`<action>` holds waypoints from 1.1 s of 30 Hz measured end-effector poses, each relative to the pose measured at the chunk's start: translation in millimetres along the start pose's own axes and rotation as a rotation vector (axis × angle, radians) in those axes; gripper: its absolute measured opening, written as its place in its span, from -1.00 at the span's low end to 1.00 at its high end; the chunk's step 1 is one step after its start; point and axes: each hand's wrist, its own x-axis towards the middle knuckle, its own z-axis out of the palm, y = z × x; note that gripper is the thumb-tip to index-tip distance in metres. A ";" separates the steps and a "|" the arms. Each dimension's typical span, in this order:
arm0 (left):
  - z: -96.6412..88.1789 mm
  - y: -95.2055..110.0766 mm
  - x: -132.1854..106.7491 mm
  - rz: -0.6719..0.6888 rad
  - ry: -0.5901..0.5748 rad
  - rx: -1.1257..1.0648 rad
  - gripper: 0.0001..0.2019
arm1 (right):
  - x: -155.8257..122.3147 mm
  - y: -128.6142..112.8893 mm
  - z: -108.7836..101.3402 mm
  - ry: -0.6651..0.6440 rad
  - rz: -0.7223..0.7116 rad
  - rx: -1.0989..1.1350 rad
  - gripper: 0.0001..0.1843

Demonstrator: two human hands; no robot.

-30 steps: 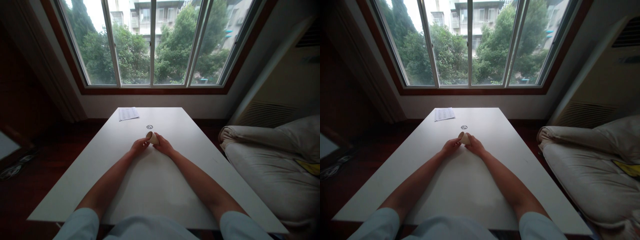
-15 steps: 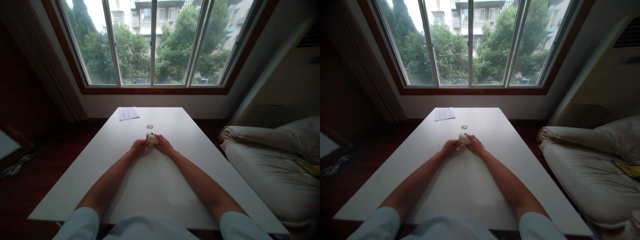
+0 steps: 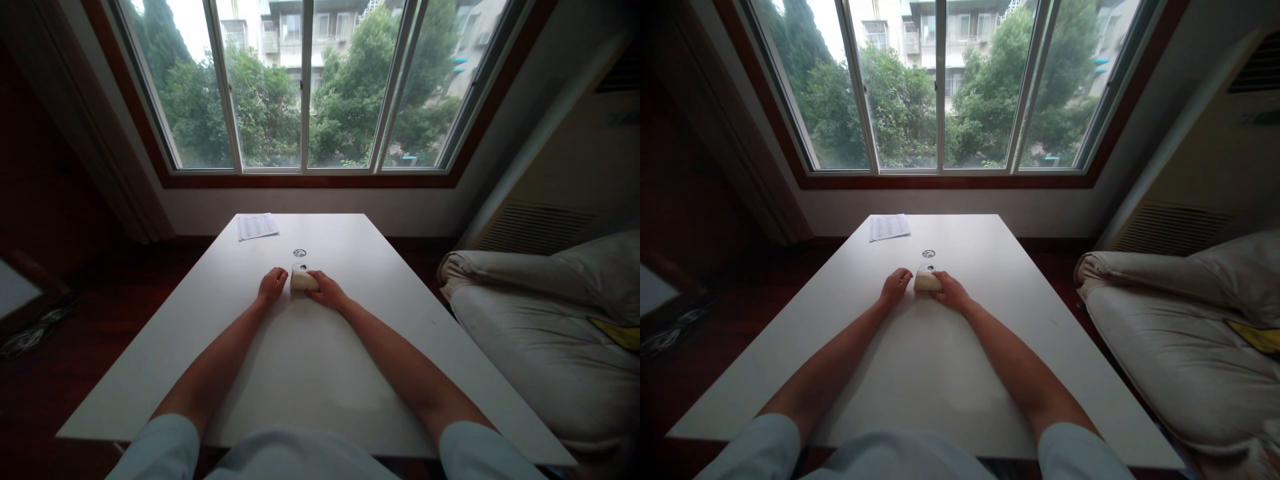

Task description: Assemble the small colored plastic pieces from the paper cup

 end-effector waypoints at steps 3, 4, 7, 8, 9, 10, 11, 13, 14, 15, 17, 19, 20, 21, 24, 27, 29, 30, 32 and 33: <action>5.2 -7.4 2.5 -0.029 0.016 0.029 -0.75 | 0.9 1.4 0.6 0.003 -0.008 0.008 -0.27; 6.4 -9.3 2.9 -0.043 0.012 0.038 -0.76 | 1.3 2.0 0.9 0.004 -0.008 0.012 -0.27; 7.8 -12.1 3.3 -0.089 -0.037 0.037 -0.75 | 2.3 3.6 1.8 0.005 -0.007 0.024 -0.27; 7.5 -11.9 3.0 -0.097 -0.055 0.024 -0.74 | 2.5 3.8 2.1 0.008 -0.012 0.030 -0.27; 6.9 -11.2 2.6 -0.100 -0.071 0.001 -0.73 | 2.4 3.6 2.3 0.011 -0.021 0.039 -0.27; 6.3 -9.9 2.1 -0.104 -0.083 -0.033 -0.71 | 2.2 3.0 2.3 0.016 -0.029 0.050 -0.28; 5.6 -8.1 1.6 -0.112 -0.093 -0.081 -0.69 | 1.8 1.9 2.0 0.022 -0.035 0.064 -0.29; 5.1 -3.1 1.0 -0.159 -0.099 -0.223 -0.64 | 0.6 -1.6 0.6 0.032 -0.042 0.094 -0.31; 5.4 0.0 1.0 -0.197 -0.094 -0.310 -0.61 | 0.0 -3.9 -0.5 0.032 -0.045 0.107 -0.33; 6.2 3.2 1.0 -0.238 -0.088 -0.403 -0.58 | -0.5 -6.2 -1.8 0.030 -0.049 0.119 -0.34; 8.8 9.9 1.3 -0.308 -0.073 -0.569 -0.53 | -1.1 -10.3 -4.3 0.020 -0.059 0.138 -0.37; 12.3 16.0 1.1 -0.338 -0.082 -0.681 -0.50 | -1.1 -12.5 -6.0 0.007 -0.062 0.145 -0.39; 14.0 18.6 0.7 -0.344 -0.092 -0.719 -0.48 | -0.9 -12.8 -6.4 0.000 -0.060 0.141 -0.40; 15.5 20.9 0.1 -0.347 -0.106 -0.750 -0.46 | -0.7 -12.5 -6.6 -0.006 -0.056 0.133 -0.42; 17.9 25.0 -2.7 -0.308 -0.180 -0.794 -0.41 | 0.1 -9.9 -5.7 -0.022 -0.044 0.104 -0.47; 17.6 26.3 -5.1 -0.225 -0.229 -0.749 -0.44 | 0.7 -8.7 -5.3 -0.025 -0.032 0.107 -0.48; 17.4 26.9 -5.9 -0.207 -0.221 -0.713 -0.47 | 0.8 -9.6 -6.2 -0.026 -0.022 0.122 -0.47; 17.7 27.5 -6.1 -0.212 -0.214 -0.705 -0.47 | 0.7 -10.4 -6.9 -0.027 -0.018 0.130 -0.47; 19.4 29.7 -6.4 -0.242 -0.195 -0.697 -0.47 | 0.2 -11.9 -8.5 -0.030 -0.005 0.146 -0.46; 20.6 31.4 -6.8 -0.260 -0.183 -0.689 -0.46 | 0.0 -12.4 -9.0 -0.031 0.004 0.154 -0.46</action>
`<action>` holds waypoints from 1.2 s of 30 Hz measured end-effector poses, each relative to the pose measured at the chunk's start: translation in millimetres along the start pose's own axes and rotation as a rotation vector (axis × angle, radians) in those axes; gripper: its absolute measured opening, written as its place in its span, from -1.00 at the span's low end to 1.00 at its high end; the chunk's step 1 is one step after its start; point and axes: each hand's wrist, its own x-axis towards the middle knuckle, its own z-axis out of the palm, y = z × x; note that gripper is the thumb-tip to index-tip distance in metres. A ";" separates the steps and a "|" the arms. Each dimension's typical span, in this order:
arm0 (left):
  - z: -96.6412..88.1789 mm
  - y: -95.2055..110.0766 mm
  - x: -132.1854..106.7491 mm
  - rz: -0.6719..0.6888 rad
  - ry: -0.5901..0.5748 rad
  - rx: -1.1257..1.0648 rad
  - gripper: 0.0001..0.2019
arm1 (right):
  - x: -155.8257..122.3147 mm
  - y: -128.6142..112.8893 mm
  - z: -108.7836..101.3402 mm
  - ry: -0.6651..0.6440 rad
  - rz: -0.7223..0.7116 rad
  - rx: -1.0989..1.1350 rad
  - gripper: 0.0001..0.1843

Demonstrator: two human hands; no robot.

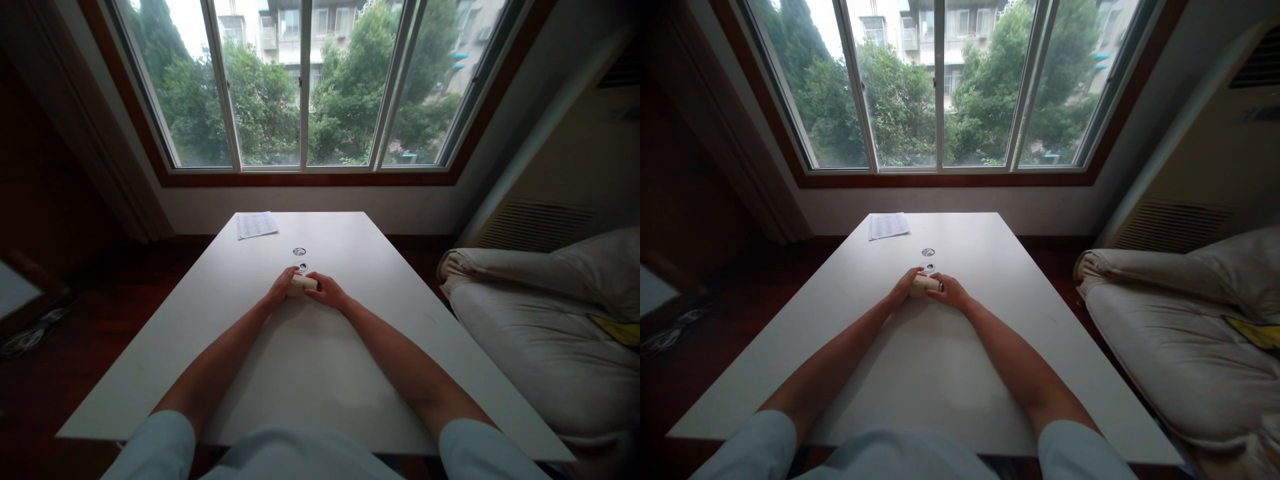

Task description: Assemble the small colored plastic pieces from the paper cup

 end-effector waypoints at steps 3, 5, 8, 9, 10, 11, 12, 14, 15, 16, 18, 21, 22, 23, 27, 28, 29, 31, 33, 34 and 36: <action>7.0 2.0 -2.1 -0.025 0.055 0.043 -0.47 | -0.9 0.4 -0.2 0.004 0.028 0.021 -0.49; 10.6 3.8 -4.0 -0.027 0.077 0.074 -0.49 | -1.4 2.0 0.7 0.011 0.033 0.024 -0.50; 12.6 6.1 -6.1 -0.009 0.097 0.093 -0.50 | -1.4 4.4 2.1 0.019 0.024 0.017 -0.50; 12.4 6.7 -6.6 -0.003 0.102 0.092 -0.50 | -1.3 5.1 2.3 0.020 0.020 0.017 -0.49; 12.1 7.1 -7.0 0.000 0.107 0.088 -0.50 | -1.2 5.6 2.4 0.022 0.018 0.018 -0.48; 11.7 7.5 -7.3 0.001 0.109 0.080 -0.50 | -1.0 6.1 2.3 0.025 0.017 0.019 -0.47; 11.3 7.9 -7.6 -0.001 0.108 0.069 -0.50 | -0.8 6.5 2.2 0.028 0.016 0.020 -0.45; 10.6 8.4 -8.1 -0.011 0.107 0.040 -0.49 | -0.5 7.2 2.0 0.036 0.017 0.021 -0.40; 10.4 8.5 -8.2 -0.022 0.106 0.027 -0.49 | -0.4 7.5 2.0 0.039 0.017 0.024 -0.37; 10.3 8.4 -8.1 -0.038 0.109 0.016 -0.48 | -0.4 7.7 2.0 0.042 0.017 0.028 -0.35; 10.3 7.7 -7.3 -0.078 0.119 -0.009 -0.47 | -0.7 8.3 2.4 0.046 0.017 0.040 -0.32; 11.0 5.4 -5.1 -0.106 0.130 -0.065 -0.51 | -1.2 8.8 3.1 0.046 0.022 0.058 -0.32; 11.3 4.6 -4.5 -0.103 0.132 -0.082 -0.52 | -1.4 8.9 3.2 0.049 0.026 0.059 -0.32; 11.6 3.9 -4.2 -0.099 0.134 -0.092 -0.52 | -1.4 8.8 3.3 0.052 0.030 0.058 -0.32; 11.4 3.6 -5.9 -0.089 0.124 -0.063 -0.48 | -0.8 9.2 2.6 0.060 0.038 0.084 -0.36; 11.0 4.2 -6.9 -0.081 0.113 -0.049 -0.47 | -0.6 9.6 2.2 0.059 0.044 0.104 -0.37; 10.5 5.1 -7.8 -0.071 0.097 -0.036 -0.47 | -0.3 10.1 1.8 0.059 0.052 0.128 -0.39; 9.6 7.2 -9.5 -0.057 0.066 -0.017 -0.47 | 0.1 11.1 1.1 0.057 0.068 0.174 -0.41; 9.1 8.9 -10.4 -0.060 0.051 0.004 -0.46 | 0.3 11.5 0.4 0.056 0.074 0.208 -0.40; 9.0 9.3 -10.6 -0.062 0.054 0.019 -0.46 | 0.3 11.2 0.2 0.060 0.073 0.222 -0.40; 8.8 8.9 -10.5 -0.052 0.060 0.052 -0.44 | 0.3 10.1 -0.3 0.070 0.062 0.246 -0.39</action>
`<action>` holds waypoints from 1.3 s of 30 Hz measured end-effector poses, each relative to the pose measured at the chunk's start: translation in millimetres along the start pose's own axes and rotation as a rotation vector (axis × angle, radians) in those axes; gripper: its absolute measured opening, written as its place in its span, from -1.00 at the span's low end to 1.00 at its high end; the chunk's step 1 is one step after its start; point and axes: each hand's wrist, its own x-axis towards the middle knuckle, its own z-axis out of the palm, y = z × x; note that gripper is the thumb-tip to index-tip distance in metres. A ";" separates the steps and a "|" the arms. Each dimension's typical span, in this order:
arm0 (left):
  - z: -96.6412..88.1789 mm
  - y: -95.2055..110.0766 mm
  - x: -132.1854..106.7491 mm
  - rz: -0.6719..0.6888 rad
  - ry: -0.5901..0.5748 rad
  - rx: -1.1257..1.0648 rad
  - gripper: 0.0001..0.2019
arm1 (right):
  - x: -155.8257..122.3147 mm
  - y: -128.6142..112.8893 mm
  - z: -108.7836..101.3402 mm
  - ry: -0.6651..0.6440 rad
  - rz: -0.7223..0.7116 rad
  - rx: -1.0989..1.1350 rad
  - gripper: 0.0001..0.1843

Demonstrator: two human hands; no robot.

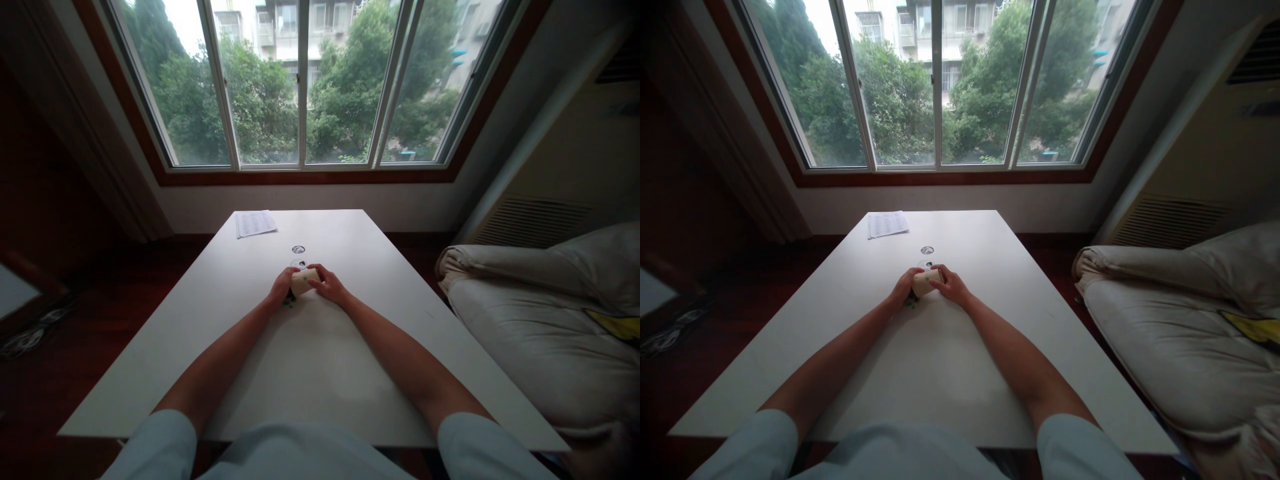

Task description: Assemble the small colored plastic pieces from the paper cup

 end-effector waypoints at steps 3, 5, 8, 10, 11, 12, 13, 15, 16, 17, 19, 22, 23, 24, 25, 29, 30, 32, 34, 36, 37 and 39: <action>-0.4 -3.0 1.0 0.051 -0.001 0.052 -0.44 | -0.1 -2.1 -0.2 0.014 -0.017 0.015 -0.38; -0.9 -5.3 2.0 0.105 -0.006 0.097 -0.44 | -0.1 -2.8 -0.2 0.022 -0.011 0.003 -0.38; -1.8 -7.3 3.5 0.158 -0.007 0.164 -0.46 | 0.1 -1.9 -0.1 0.038 0.010 -0.035 -0.39; -2.6 -8.1 4.5 0.160 0.003 0.198 -0.49 | 0.2 -1.0 0.1 0.050 0.017 -0.060 -0.39; -3.0 -8.5 4.9 0.157 0.008 0.214 -0.50 | 0.2 -0.7 0.2 0.054 0.016 -0.068 -0.39; -3.6 -8.9 5.2 0.157 0.008 0.229 -0.51 | 0.1 -0.5 0.3 0.056 0.010 -0.075 -0.39; -4.2 -9.4 5.5 0.159 0.007 0.245 -0.51 | 0.1 -0.5 0.3 0.062 0.002 -0.079 -0.39; -5.4 -10.2 5.8 0.174 -0.004 0.274 -0.52 | 0.0 -0.8 0.3 0.069 -0.018 -0.083 -0.38; -6.0 -10.4 5.8 0.183 -0.008 0.286 -0.53 | 0.0 -1.0 0.3 0.071 -0.026 -0.085 -0.38; -6.5 -10.4 5.7 0.191 -0.010 0.296 -0.53 | 0.1 -1.2 0.3 0.071 -0.030 -0.086 -0.36; -7.3 -9.9 5.3 0.197 -0.015 0.311 -0.52 | 0.5 -1.4 0.4 0.071 -0.032 -0.092 -0.34; -8.0 -8.0 4.3 0.196 -0.024 0.321 -0.52 | 1.0 -1.9 0.6 0.075 -0.029 -0.096 -0.31; -8.2 -7.4 4.0 0.198 -0.026 0.321 -0.52 | 1.1 -2.2 0.7 0.075 -0.026 -0.093 -0.30; -8.4 -6.9 3.7 0.201 -0.029 0.321 -0.52 | 1.2 -2.4 0.9 0.072 -0.022 -0.088 -0.29; -8.6 -6.5 3.4 0.204 -0.032 0.318 -0.51 | 1.2 -2.6 1.0 0.068 -0.017 -0.082 -0.29; -8.8 -6.6 3.0 0.209 -0.037 0.306 -0.50 | 1.2 -1.9 2.0 0.066 0.002 -0.071 -0.28; -8.7 -7.0 3.1 0.209 -0.035 0.304 -0.50 | 1.2 -1.3 2.2 0.067 0.005 -0.071 -0.28; -8.5 -8.0 3.7 0.209 -0.034 0.302 -0.50 | 1.2 0.1 2.7 0.069 0.006 -0.073 -0.26; -8.4 -8.7 4.6 0.206 -0.033 0.297 -0.50 | 1.4 1.7 3.2 0.071 0.000 -0.078 -0.24; -8.4 -9.0 5.5 0.198 -0.026 0.292 -0.51 | 1.7 3.5 3.7 0.075 -0.007 -0.083 -0.24; -8.4 -9.0 5.9 0.194 -0.025 0.293 -0.52 | 2.0 4.4 4.0 0.076 -0.010 -0.085 -0.24; -8.6 -9.1 6.7 0.187 -0.027 0.304 -0.52 | 2.5 6.4 4.6 0.077 -0.015 -0.089 -0.24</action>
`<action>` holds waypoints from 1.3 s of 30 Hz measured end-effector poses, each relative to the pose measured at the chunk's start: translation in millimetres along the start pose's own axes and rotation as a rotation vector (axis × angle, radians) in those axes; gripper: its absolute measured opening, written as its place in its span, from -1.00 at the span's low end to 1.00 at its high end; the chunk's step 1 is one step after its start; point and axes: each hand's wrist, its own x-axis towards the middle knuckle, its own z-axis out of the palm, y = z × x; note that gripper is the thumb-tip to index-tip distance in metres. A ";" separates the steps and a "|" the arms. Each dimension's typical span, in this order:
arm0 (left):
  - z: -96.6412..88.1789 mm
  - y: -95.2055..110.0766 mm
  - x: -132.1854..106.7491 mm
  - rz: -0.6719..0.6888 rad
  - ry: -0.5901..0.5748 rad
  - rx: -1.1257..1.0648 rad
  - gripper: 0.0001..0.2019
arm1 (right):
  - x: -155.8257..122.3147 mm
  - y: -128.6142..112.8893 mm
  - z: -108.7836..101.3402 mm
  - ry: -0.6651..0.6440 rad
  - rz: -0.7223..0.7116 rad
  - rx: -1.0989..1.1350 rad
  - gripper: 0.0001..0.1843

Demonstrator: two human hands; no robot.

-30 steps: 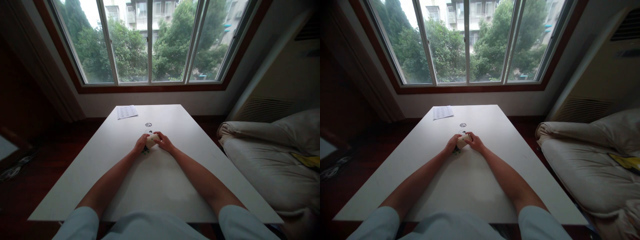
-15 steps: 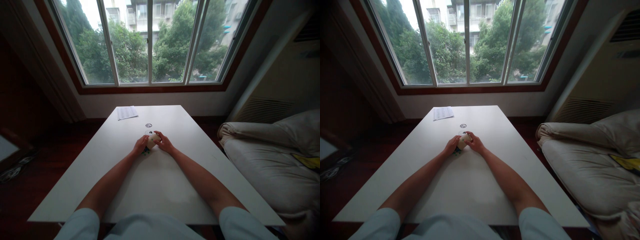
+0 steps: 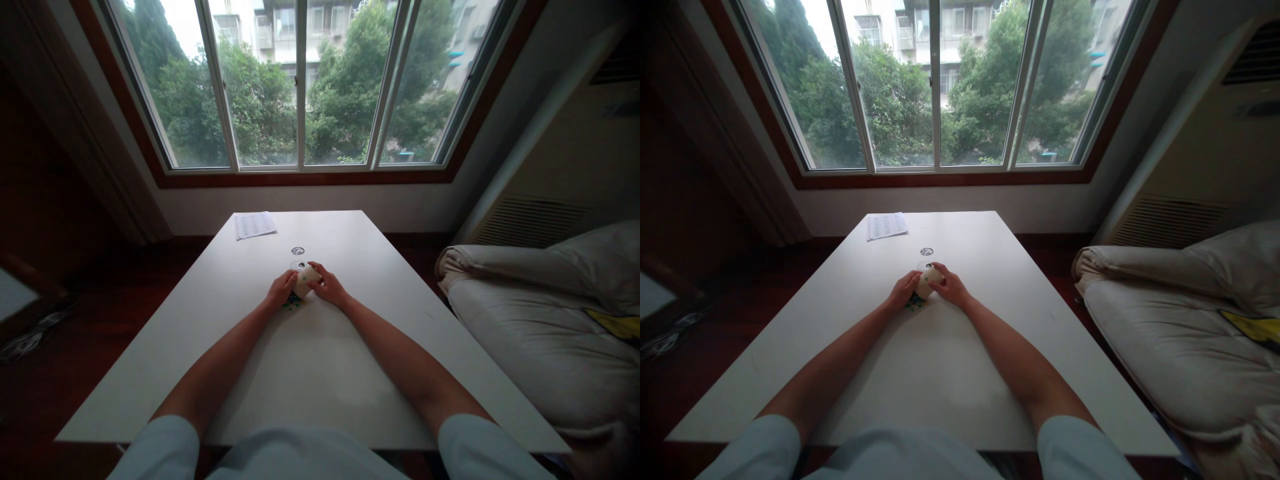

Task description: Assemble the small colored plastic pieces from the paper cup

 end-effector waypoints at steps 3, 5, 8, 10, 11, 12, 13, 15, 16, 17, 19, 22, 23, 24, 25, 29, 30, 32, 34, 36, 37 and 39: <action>-0.4 -2.0 1.2 0.005 -0.016 0.024 -0.53 | 0.3 2.2 1.1 0.006 -0.010 -0.014 -0.22; -0.5 -4.4 2.0 0.020 -0.022 0.034 -0.53 | 0.0 2.9 1.5 0.012 -0.017 -0.028 -0.21; -0.2 -7.6 2.9 0.039 -0.031 0.045 -0.53 | -0.5 3.1 1.6 0.021 -0.027 -0.042 -0.21; 0.0 -8.2 2.9 0.038 -0.029 0.052 -0.53 | -0.6 3.6 1.8 0.026 -0.034 -0.044 -0.20; 0.1 -7.8 2.6 0.035 -0.027 0.055 -0.54 | -0.5 4.0 1.9 0.030 -0.036 -0.046 -0.20; 0.0 -7.0 2.2 0.031 -0.025 0.058 -0.54 | -0.4 4.4 2.1 0.033 -0.038 -0.048 -0.20; -0.2 -5.9 1.7 0.027 -0.023 0.060 -0.54 | -0.2 4.8 2.3 0.037 -0.039 -0.052 -0.20; -1.0 -3.0 0.6 0.025 -0.022 0.060 -0.54 | 0.1 5.3 2.4 0.040 -0.042 -0.058 -0.18; -1.5 -1.5 0.0 0.025 -0.024 0.059 -0.54 | 0.2 5.4 2.3 0.041 -0.046 -0.060 -0.18; -1.9 -0.2 -0.5 0.025 -0.025 0.058 -0.54 | 0.3 5.3 2.2 0.041 -0.050 -0.060 -0.18; -2.7 2.0 -1.4 0.019 -0.026 0.060 -0.53 | 0.5 5.1 1.7 0.039 -0.055 -0.059 -0.18; -3.2 3.8 -2.2 0.022 -0.032 0.057 -0.52 | 1.0 5.4 1.3 0.033 -0.054 -0.050 -0.18; -3.2 4.1 -2.5 0.028 -0.035 0.054 -0.51 | 1.1 5.8 1.4 0.032 -0.054 -0.045 -0.17; -3.2 4.3 -2.7 0.033 -0.036 0.050 -0.51 | 1.3 6.2 1.5 0.032 -0.054 -0.042 -0.16; -3.1 4.4 -2.9 0.038 -0.037 0.048 -0.51 | 1.5 6.6 1.7 0.034 -0.056 -0.040 -0.16; -2.8 4.8 -3.6 0.045 -0.031 0.051 -0.51 | 1.7 6.9 2.5 0.038 -0.076 -0.030 -0.17; -2.8 5.0 -3.7 0.046 -0.031 0.050 -0.51 | 1.5 6.7 2.6 0.037 -0.079 -0.026 -0.17; -3.2 5.8 -4.1 0.045 -0.037 0.049 -0.50 | 1.2 6.0 2.5 0.035 -0.081 -0.021 -0.18; -3.7 6.6 -4.5 0.037 -0.041 0.049 -0.50 | 0.9 5.4 2.3 0.034 -0.077 -0.019 -0.18; -4.0 7.0 -4.8 0.031 -0.039 0.046 -0.50 | 0.9 4.9 2.0 0.033 -0.073 -0.018 -0.17; -4.1 6.8 -4.8 0.030 -0.036 0.043 -0.50 | 1.0 4.7 1.8 0.032 -0.071 -0.014 -0.17; -4.2 5.8 -4.4 0.035 -0.034 0.038 -0.50 | 1.3 3.9 1.7 0.032 -0.068 0.001 -0.19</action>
